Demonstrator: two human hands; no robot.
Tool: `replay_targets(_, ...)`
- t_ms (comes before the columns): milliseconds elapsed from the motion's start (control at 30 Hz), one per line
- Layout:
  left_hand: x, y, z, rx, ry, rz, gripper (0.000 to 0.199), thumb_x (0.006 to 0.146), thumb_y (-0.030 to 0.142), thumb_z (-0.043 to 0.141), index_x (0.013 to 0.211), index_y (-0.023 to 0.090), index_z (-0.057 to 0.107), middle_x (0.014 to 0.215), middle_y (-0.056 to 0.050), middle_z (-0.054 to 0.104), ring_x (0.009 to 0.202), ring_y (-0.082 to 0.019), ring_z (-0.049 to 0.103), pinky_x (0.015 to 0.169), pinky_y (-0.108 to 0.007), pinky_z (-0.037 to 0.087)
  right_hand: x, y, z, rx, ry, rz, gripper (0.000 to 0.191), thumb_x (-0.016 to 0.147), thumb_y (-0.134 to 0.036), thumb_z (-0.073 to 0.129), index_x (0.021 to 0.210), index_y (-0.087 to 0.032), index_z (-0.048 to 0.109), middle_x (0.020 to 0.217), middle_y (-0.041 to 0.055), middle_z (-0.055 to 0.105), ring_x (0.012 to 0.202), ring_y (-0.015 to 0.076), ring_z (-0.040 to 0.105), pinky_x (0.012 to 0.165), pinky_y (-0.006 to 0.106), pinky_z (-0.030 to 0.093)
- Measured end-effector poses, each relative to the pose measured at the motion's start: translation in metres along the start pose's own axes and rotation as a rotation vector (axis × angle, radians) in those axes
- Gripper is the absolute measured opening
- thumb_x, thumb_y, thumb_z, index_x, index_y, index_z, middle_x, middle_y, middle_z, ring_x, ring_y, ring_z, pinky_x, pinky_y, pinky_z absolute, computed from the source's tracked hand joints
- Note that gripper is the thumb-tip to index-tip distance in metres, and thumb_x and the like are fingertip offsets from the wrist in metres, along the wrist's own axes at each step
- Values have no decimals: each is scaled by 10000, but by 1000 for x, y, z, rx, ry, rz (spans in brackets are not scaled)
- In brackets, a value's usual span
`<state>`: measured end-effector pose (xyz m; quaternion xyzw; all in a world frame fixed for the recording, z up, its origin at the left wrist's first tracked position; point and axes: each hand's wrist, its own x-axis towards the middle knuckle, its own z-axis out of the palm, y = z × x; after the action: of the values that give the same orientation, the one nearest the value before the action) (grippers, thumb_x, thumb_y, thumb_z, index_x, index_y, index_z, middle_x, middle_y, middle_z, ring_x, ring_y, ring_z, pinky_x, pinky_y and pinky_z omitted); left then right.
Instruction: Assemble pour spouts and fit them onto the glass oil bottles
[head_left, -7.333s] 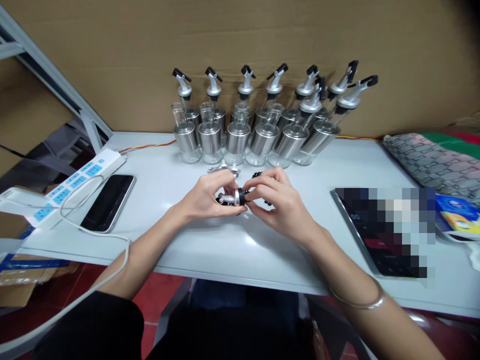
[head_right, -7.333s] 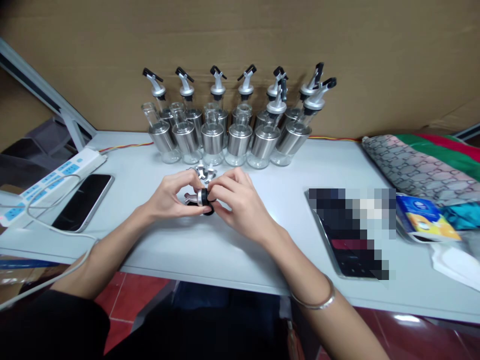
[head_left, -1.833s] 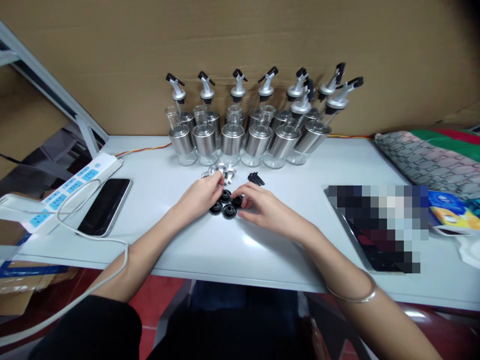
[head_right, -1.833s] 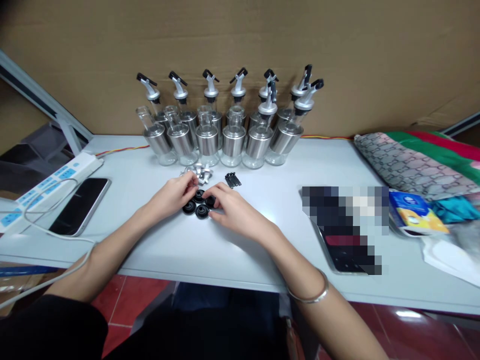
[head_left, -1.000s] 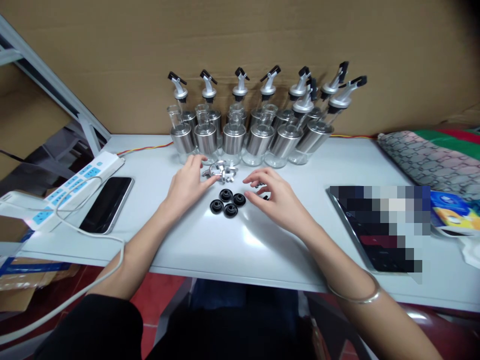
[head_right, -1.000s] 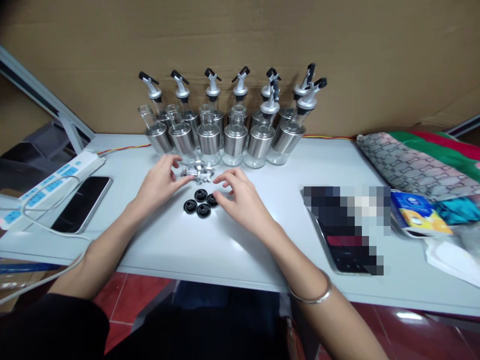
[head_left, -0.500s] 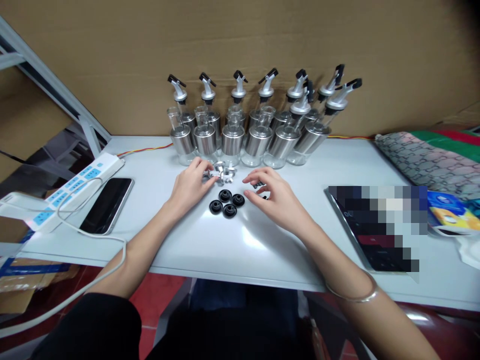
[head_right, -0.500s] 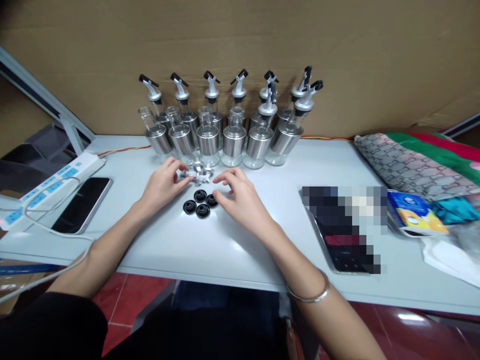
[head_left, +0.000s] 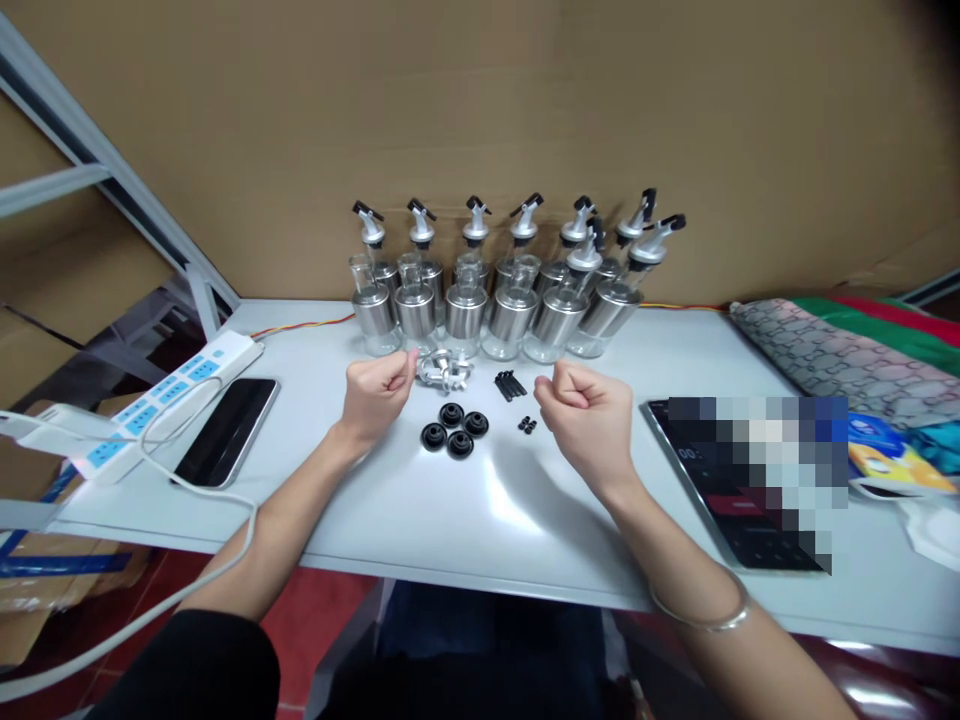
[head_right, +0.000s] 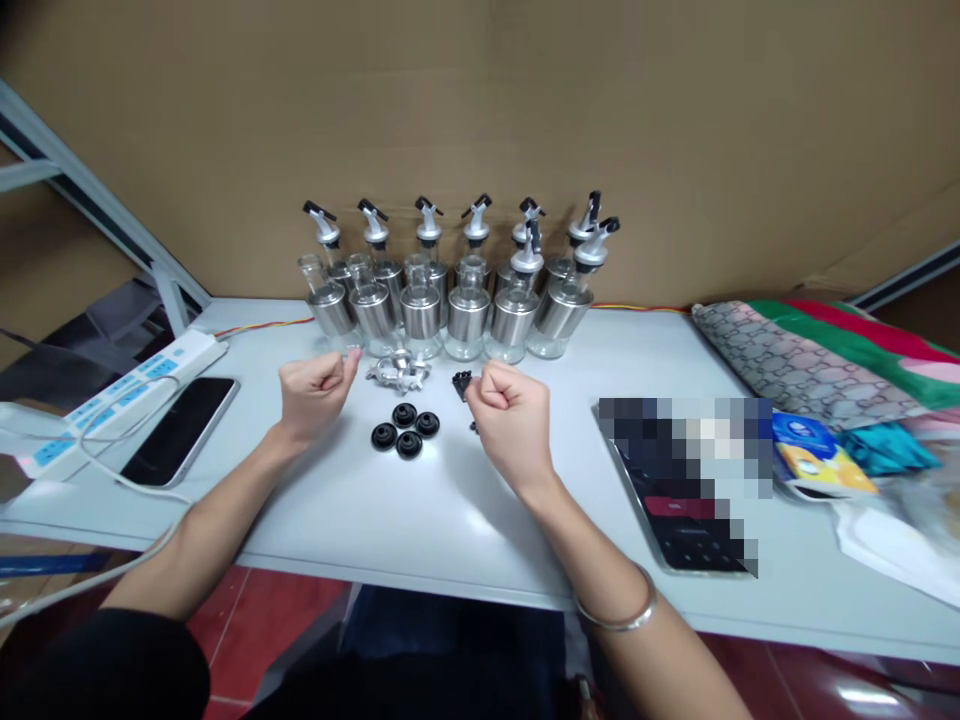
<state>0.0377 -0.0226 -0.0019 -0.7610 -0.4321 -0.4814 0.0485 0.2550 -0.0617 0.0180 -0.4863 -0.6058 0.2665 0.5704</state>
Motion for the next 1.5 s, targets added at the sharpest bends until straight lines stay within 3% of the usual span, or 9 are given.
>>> replay_targets(233,-4,-9,8,-82,25,170,343,690,1,438,559,199,191,515,73,204,441,-62,202,436,-200,203,1,9,4,22,128,-153,385,645,-55,471,527,-227,148,502,-73,203,467,70,261,465,230,209)
replay_targets(567,3,-11,1,-83,22,138,318,628,-10,389,565,206,165,506,74,185,445,-69,194,424,-197,181,3,14,6,-70,115,-289,361,633,-62,443,527,-223,138,496,-69,198,471,72,209,462,229,184)
replay_targets(767,0,-18,4,-77,5,142,304,627,-5,383,558,205,174,498,76,206,441,-70,210,435,-196,197,13,24,4,-47,194,-232,362,638,-113,469,519,-228,148,492,-69,216,474,79,266,474,228,239)
replay_targets(933,1,-18,3,-80,-9,175,296,638,-5,380,558,205,188,493,78,215,433,-72,217,436,-192,205,55,28,-2,-18,423,-128,247,668,-154,475,577,-228,257,572,-61,299,561,105,387,574,238,365)
replay_targets(1000,1,-14,3,-82,-6,193,296,640,-8,378,557,206,190,491,78,216,432,-73,216,434,-192,202,76,28,-2,-18,455,-106,94,654,-180,501,699,-213,425,746,-12,466,708,132,481,682,270,430)
replay_targets(1067,0,-8,4,-85,-8,221,295,639,-13,375,552,204,195,486,76,218,430,-75,217,435,-194,202,93,30,1,-27,485,-80,225,666,-236,531,885,-193,497,990,66,519,889,173,525,794,320,453)
replay_targets(1167,-4,3,8,-92,-41,296,287,633,-23,366,534,198,211,473,70,227,429,-81,230,442,-202,203,112,36,6,-52,489,-31,374,697,-322,556,1030,-156,512,1129,147,531,1014,228,536,895,390,431)
replay_targets(1333,-8,15,13,-81,-69,337,265,611,-39,354,530,198,268,456,67,274,416,-85,254,449,-206,223,122,45,8,-110,398,31,379,732,-403,569,996,-131,580,926,155,659,871,280,609,841,457,443)
replay_targets(1500,-8,19,12,-66,-103,317,247,668,-44,372,596,188,415,484,60,415,428,-83,366,468,-183,298,119,35,2,-165,434,3,348,806,-309,471,1112,-151,526,1128,180,624,1053,283,571,938,469,397)
